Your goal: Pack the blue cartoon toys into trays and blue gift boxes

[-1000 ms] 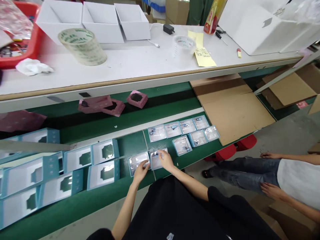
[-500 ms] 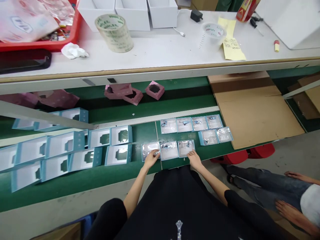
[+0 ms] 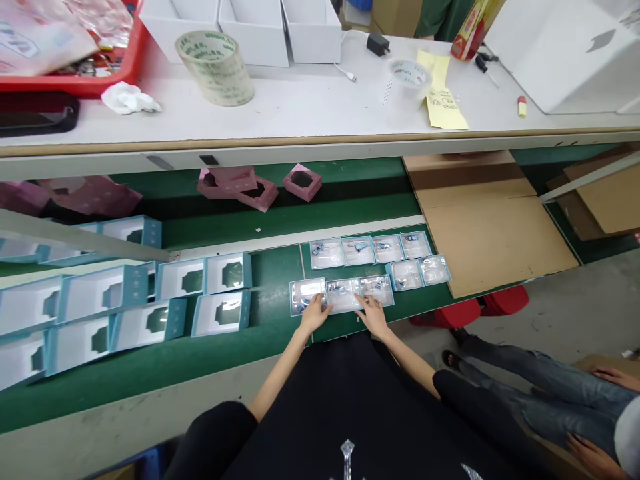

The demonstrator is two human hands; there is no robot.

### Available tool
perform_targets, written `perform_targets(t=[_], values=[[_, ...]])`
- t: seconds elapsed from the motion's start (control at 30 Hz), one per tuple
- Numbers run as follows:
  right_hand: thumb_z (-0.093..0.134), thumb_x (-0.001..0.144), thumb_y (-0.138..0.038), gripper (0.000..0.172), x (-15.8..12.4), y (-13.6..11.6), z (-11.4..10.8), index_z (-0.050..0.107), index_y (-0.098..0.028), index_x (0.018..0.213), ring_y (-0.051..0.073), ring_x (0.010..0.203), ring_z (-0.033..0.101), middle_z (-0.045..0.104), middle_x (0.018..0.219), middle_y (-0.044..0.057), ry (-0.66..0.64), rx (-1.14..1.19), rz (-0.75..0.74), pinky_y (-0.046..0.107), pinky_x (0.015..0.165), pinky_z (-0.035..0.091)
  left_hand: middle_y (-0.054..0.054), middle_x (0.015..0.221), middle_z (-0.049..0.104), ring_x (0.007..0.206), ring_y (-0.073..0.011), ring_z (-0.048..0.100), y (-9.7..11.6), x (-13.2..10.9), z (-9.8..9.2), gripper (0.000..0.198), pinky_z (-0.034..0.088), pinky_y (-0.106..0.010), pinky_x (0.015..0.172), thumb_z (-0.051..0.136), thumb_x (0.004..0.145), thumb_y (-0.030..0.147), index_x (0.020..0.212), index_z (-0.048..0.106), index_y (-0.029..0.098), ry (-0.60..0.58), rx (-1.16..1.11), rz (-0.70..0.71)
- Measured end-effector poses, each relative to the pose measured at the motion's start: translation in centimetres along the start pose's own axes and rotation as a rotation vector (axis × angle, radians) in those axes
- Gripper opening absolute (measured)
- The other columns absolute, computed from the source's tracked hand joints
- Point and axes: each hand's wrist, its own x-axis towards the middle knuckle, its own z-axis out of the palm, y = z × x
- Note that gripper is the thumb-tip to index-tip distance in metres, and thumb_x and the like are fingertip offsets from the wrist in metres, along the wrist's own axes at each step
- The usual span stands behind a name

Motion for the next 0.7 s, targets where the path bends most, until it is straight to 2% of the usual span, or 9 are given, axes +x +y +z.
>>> perform_targets(t=[0.2,0.57,0.7], values=[[0.046,0.097,-0.033,0.051,-0.1,0.3,0.7,0.042,-0.029,0.148,0.025,0.118,0.055,0.055,0.132,0.012,0.012,0.046,-0.002,0.04,0.103,0.039,-0.011,0.146,0.049,0.109,-0.0254,0.064,0.3,-1.2,0.5,0.054,0.047,-0.033,0.095,0.048,0.095,0.052,0.139,0.048,0.022,0.059,0.01,0.003],[0.04,0.098,-0.035,0.052,-0.3,0.3,1.6,0.039,-0.027,0.149,0.028,0.119,0.055,0.054,0.134,0.015,0.028,0.021,-0.009,0.041,0.099,0.042,-0.012,0.146,0.05,0.12,-0.028,0.058,0.7,-1.6,0.5,0.052,0.046,-0.034,0.097,0.047,0.096,0.048,0.139,0.049,0.019,0.076,0.021,0.009],[0.041,0.097,-0.033,0.051,-0.3,0.2,1.6,0.04,-0.027,0.148,0.028,0.119,0.055,0.055,0.132,0.014,0.035,0.032,-0.002,0.042,0.099,0.042,-0.013,0.135,0.059,0.114,-0.028,0.062,0.0,-2.6,0.3,0.046,0.046,-0.035,0.096,0.045,0.097,0.048,0.131,0.056,0.02,0.073,0.059,-0.036]])
